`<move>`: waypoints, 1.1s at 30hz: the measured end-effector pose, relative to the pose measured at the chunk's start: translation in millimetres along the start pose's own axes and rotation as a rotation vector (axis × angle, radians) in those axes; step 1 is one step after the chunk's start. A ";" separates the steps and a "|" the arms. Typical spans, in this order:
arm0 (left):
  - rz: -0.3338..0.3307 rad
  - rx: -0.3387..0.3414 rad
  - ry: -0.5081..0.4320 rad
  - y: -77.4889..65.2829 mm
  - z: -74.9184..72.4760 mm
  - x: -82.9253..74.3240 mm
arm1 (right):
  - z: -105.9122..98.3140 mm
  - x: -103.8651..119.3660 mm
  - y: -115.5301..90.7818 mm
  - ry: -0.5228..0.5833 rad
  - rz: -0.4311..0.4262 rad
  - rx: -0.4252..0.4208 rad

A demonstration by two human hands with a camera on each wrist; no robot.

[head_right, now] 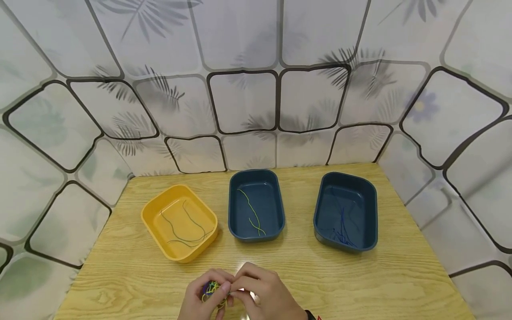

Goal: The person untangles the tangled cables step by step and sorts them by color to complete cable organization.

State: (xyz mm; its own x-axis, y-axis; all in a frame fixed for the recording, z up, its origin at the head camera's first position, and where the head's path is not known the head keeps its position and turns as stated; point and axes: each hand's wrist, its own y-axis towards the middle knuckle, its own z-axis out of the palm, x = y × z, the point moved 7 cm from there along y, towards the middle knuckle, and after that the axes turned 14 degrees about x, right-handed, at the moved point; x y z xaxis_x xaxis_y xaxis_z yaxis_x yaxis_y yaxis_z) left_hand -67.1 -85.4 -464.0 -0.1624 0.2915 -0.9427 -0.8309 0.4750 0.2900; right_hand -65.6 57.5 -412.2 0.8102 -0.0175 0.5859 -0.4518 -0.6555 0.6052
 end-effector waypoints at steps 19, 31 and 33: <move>0.219 -0.040 0.033 -3.0 -13.0 -19.0 | -62.6 -52.8 -52.8 0.004 0.149 -0.418; 0.034 -0.223 0.111 -11.8 -31.3 -14.5 | -86.6 -57.1 -45.1 -0.161 0.456 -0.427; 0.028 -0.239 0.120 -12.0 -32.6 -14.4 | -84.7 -44.3 -35.2 -0.239 0.446 -0.418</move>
State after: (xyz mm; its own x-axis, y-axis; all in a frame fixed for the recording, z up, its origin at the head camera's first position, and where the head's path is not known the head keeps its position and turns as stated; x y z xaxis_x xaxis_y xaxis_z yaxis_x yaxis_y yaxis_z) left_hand -72.1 -122.3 -459.3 -0.2370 0.1940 -0.9519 -0.9250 0.2545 0.2821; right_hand -117.2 145.3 -413.8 0.5502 -0.4190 0.7223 -0.8317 -0.1984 0.5185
